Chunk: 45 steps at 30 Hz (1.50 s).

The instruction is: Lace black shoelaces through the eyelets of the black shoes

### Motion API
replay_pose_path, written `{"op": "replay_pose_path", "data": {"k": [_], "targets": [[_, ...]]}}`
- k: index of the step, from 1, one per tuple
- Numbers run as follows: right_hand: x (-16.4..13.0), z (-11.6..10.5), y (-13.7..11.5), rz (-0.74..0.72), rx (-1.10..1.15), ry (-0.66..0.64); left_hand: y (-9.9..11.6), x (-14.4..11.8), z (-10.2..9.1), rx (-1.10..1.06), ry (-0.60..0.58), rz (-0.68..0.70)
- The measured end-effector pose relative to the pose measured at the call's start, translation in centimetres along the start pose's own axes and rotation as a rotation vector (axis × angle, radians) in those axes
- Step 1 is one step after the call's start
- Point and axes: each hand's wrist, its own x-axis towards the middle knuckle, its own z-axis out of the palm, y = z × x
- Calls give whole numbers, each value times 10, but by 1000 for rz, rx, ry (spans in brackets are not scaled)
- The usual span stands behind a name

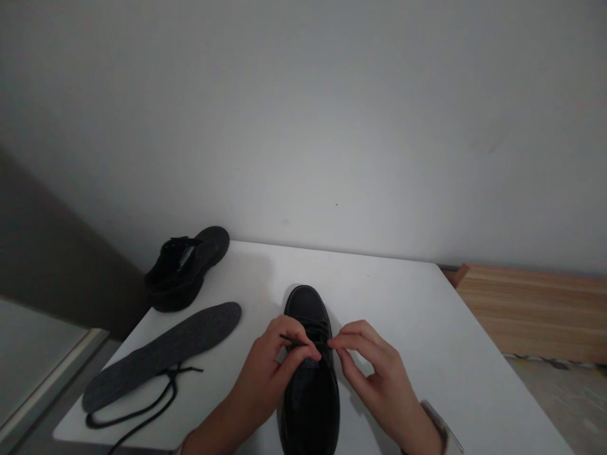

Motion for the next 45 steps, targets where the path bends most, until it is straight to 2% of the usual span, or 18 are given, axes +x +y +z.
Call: {"op": "replay_pose_path", "data": {"k": [4,6,10,14,18,24,27,34,40,45], "targets": [[4,-5,-15,-94,28,-6,6,10,6,22,25,-72],[5,-5,-20,-142,30,-21,8,12,6,83,14,-21],[8,-1,-23,-205,25,-18,12,12,3,254,-43,169],[9,4,-20,-216,-20,7,15,10,1,251,-25,252],[9,4,-15,-135,-114,10,15,8,0,149,9,169],[6,1,-15,-136,-191,-2,15,5,4,69,53,114],[4,-2,-18,-138,-193,-52,16,4,5,73,76,54],[3,-6,-14,-181,-214,-165,15,5,3,41,13,-18],[3,1,-13,-92,-179,-107,19,5,9,204,67,101],[2,16,-11,-40,-50,-62,18,3,14,452,80,383]]}}
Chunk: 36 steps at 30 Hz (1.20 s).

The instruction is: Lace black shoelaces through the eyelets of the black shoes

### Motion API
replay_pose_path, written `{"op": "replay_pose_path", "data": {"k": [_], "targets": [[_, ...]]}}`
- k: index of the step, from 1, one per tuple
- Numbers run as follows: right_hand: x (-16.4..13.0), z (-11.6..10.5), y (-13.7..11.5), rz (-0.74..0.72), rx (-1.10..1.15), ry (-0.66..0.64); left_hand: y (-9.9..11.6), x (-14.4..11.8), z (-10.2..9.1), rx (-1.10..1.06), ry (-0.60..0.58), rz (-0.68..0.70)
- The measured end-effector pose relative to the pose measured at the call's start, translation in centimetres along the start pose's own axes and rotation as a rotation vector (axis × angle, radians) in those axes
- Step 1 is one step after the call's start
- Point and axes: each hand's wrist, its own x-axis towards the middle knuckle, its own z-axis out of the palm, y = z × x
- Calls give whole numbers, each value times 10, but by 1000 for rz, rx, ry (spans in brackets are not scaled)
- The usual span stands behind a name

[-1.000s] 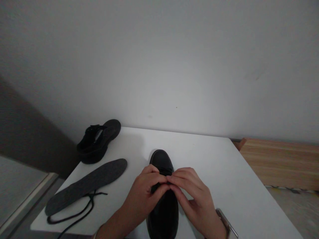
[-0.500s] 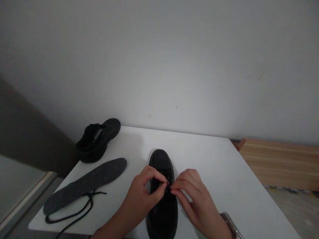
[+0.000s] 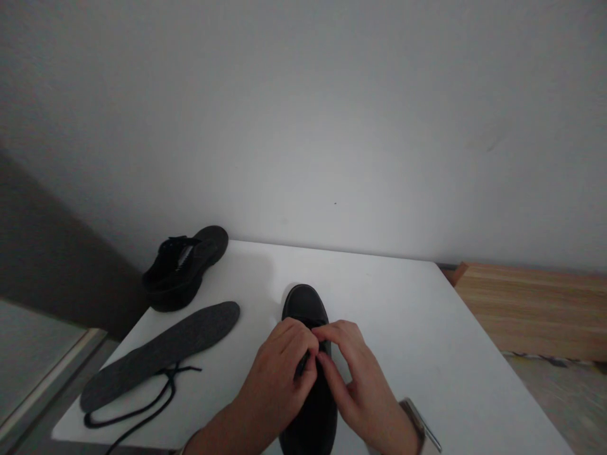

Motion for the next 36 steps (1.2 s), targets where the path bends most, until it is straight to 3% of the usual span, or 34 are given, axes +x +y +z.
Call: {"op": "replay_pose_path", "data": {"k": [4,9,12,19,25,31,36], "targets": [[2,8,-3,52,42,71,-4,-6,7,155,63,119],[3,14,-3,134,110,121,-11,-8,10,208,171,197],[6,14,2,229,160,154,-14,-8,10,216,173,248],[22,4,8,298,265,36,-20,-11,8,211,169,249],[26,-1,3,242,266,-14,-20,-10,3,192,219,210],[19,1,4,93,-1,-25,-16,-12,-1,108,217,157],[15,2,10,55,-187,-37,-16,-17,-5,36,203,116]]}}
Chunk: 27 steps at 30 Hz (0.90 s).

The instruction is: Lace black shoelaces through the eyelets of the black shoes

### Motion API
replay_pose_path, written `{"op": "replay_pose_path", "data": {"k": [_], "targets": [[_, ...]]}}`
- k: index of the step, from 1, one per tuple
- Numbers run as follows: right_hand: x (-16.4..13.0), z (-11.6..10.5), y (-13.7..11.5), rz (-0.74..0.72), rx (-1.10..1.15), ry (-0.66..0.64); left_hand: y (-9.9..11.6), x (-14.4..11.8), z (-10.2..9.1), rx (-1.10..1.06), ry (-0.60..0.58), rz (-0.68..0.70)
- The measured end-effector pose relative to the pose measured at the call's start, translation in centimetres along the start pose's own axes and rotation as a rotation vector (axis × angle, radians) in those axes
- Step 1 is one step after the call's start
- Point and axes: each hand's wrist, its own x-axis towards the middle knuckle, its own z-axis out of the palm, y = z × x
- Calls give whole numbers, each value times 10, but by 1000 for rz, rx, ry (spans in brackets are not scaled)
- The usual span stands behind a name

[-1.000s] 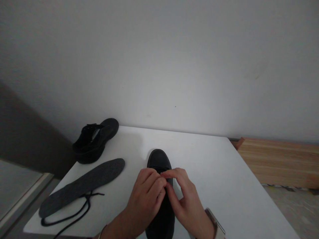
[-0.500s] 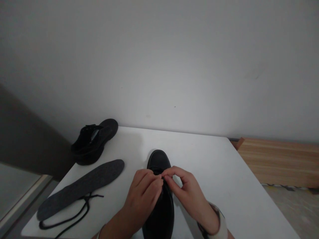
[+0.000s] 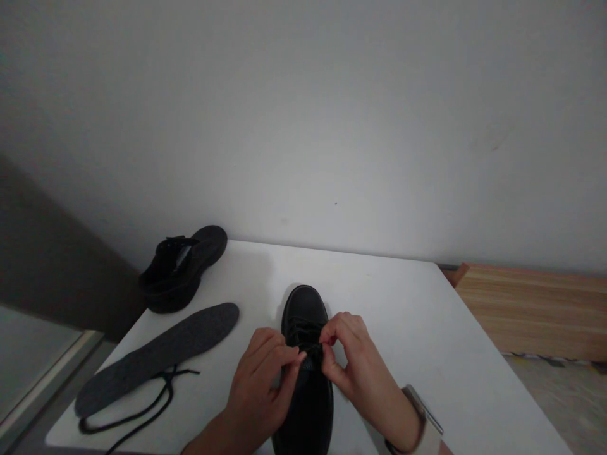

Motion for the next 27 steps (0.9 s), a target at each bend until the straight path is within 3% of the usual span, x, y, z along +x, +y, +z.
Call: {"op": "replay_pose_path", "data": {"k": [3,6,9,13,16,19,23,27], "targets": [[-1,4,2,-10,-52,14,0,-2,-2,-23,0,-53],[-3,5,5,17,-55,36,0,-5,-3,-32,-33,-205],[-9,2,9,131,31,55,-4,-11,-8,-61,-73,-403],[-26,-1,11,347,213,11,-12,-27,-11,-179,-173,-545],[-35,5,5,420,268,-139,-14,-37,-5,-291,-240,-601],[-35,11,-3,463,264,-223,-14,-41,1,-299,-206,-655],[-34,12,-5,451,263,-205,-16,-41,2,-306,-195,-675],[-37,6,4,450,220,-127,-10,-37,5,-327,-205,-607]]}}
